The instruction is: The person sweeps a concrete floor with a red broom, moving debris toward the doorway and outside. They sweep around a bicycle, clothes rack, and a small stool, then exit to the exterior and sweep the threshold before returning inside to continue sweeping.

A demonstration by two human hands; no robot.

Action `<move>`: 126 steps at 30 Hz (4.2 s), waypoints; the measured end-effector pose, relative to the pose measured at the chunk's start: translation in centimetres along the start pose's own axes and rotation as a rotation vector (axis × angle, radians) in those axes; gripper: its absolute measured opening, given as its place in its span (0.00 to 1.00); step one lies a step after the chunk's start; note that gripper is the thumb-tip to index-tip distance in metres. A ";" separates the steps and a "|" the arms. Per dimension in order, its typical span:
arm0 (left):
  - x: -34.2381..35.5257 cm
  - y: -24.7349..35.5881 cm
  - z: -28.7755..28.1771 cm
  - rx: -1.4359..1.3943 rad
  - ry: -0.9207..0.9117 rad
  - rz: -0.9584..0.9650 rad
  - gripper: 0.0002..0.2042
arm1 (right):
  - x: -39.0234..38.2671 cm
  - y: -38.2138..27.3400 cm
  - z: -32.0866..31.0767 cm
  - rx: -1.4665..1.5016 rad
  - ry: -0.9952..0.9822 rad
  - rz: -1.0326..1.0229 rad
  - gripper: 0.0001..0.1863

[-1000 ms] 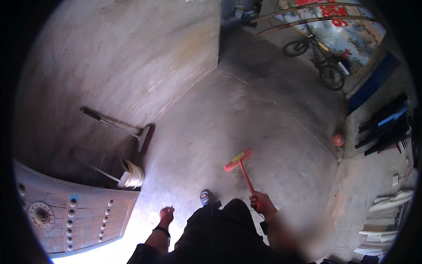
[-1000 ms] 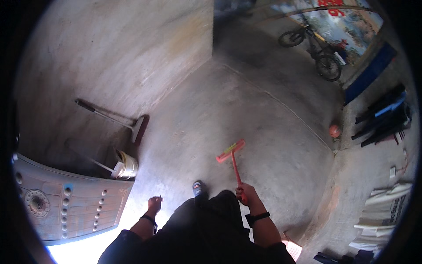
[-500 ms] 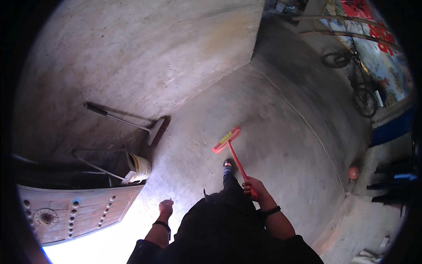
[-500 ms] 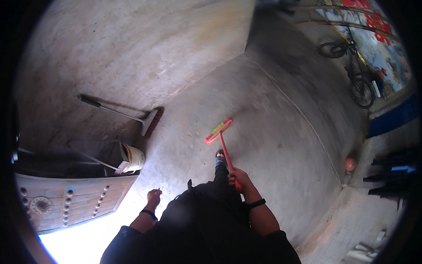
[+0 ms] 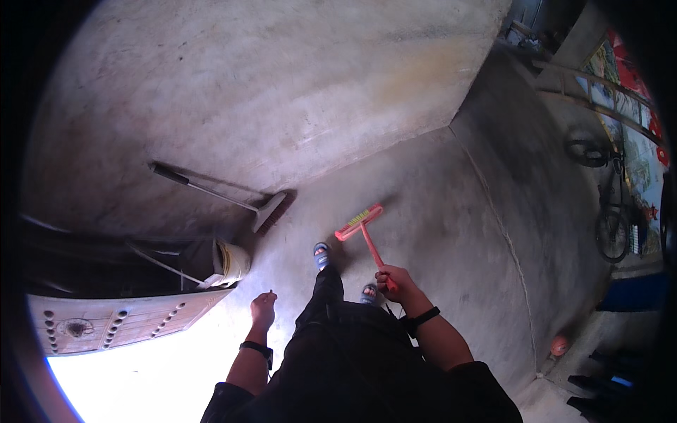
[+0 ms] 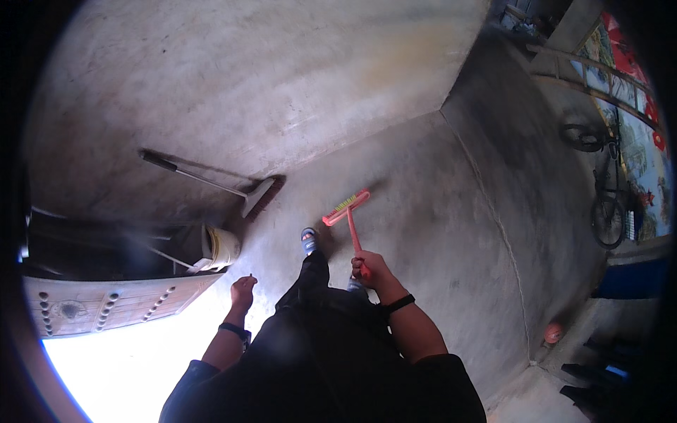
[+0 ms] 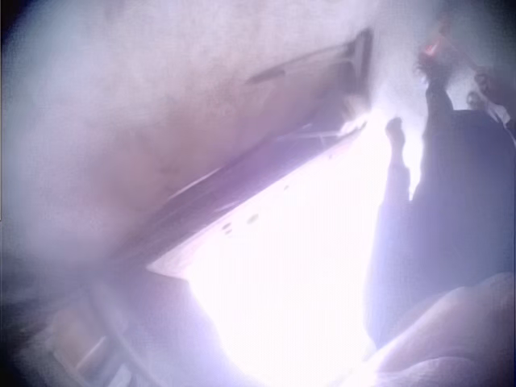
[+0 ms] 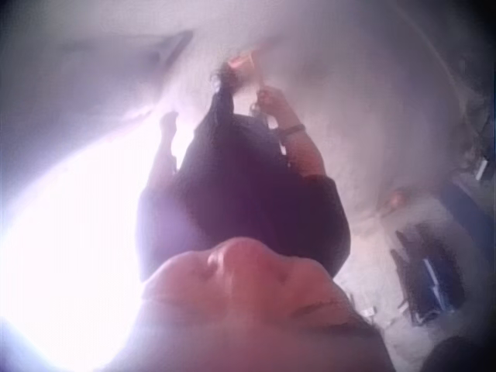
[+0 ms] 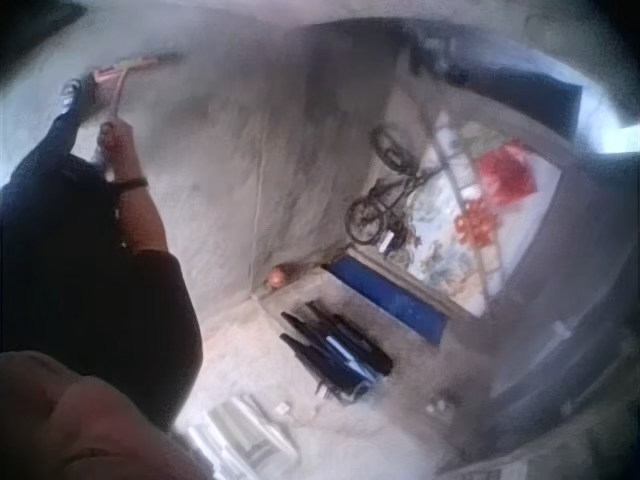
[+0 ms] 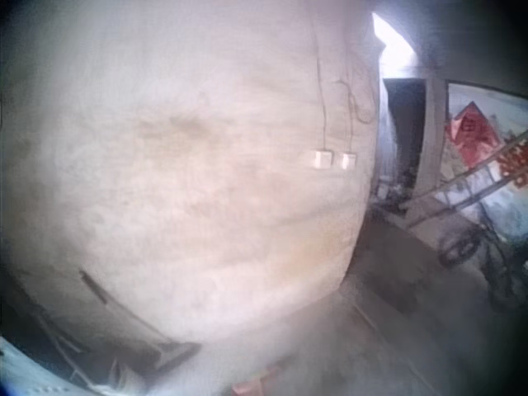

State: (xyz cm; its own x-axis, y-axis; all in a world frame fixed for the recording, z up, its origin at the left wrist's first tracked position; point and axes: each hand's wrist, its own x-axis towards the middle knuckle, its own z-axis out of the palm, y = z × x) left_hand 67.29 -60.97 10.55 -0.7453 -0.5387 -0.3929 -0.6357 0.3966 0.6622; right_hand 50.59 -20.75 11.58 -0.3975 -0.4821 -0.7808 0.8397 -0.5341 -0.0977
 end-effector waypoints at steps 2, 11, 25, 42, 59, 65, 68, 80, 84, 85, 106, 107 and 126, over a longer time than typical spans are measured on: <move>2.4 0.7 0.4 0.015 -0.001 -0.022 0.16 | 2.4 -2.1 1.7 -0.036 0.002 0.006 0.02; 15.5 10.5 -0.1 0.001 -0.101 0.109 0.15 | 10.1 -9.9 9.7 -0.114 0.009 -0.038 0.03; 15.9 54.1 -4.1 -0.212 -0.610 1.369 0.04 | 8.7 -18.9 9.3 0.230 0.029 -0.088 0.04; -4.0 88.1 27.8 -0.750 -1.383 1.821 0.06 | -11.3 -39.1 -15.4 0.579 0.276 -0.574 0.06; 5.5 123.0 57.9 -0.867 -1.444 1.918 0.07 | -13.1 -66.1 -31.1 1.138 0.401 -0.683 0.06; 10.4 137.2 68.5 -0.847 -1.386 2.140 0.07 | -14.1 -77.4 -34.4 1.261 0.449 -0.607 0.03; 11.7 141.6 73.7 -0.838 -1.279 2.004 0.06 | -14.0 -84.8 -37.7 1.371 0.476 -0.503 0.05; 17.3 165.3 90.8 -0.828 -0.801 1.912 0.05 | -18.2 -131.8 -46.6 1.223 0.569 -0.451 0.08; 22.5 171.4 94.2 -0.837 -0.634 1.894 0.05 | -16.6 -149.0 -43.5 1.100 0.533 -0.383 0.08; 24.3 172.8 95.1 -0.837 -0.602 1.901 0.05 | -16.1 -152.4 -42.3 0.940 0.442 -0.465 0.05; 70.5 202.5 103.8 -0.506 -0.157 1.825 0.06 | 10.8 -209.9 -11.5 -0.152 0.361 -0.311 0.10; 72.8 203.3 104.5 -0.419 -0.124 1.760 0.06 | 12.5 -213.0 -10.5 -0.153 0.321 -0.293 0.10; 121.8 179.5 119.3 0.239 0.102 -0.292 0.18 | 43.7 -256.0 22.3 -0.326 0.139 -0.032 0.19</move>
State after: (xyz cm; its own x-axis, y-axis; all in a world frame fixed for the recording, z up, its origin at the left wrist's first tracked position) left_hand -161.57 33.28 5.51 -0.5103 -0.7208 -0.4692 -0.8558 0.3717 0.3598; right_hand -189.99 79.49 16.25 -0.3903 -0.3577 -0.8484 0.9105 -0.2865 -0.2981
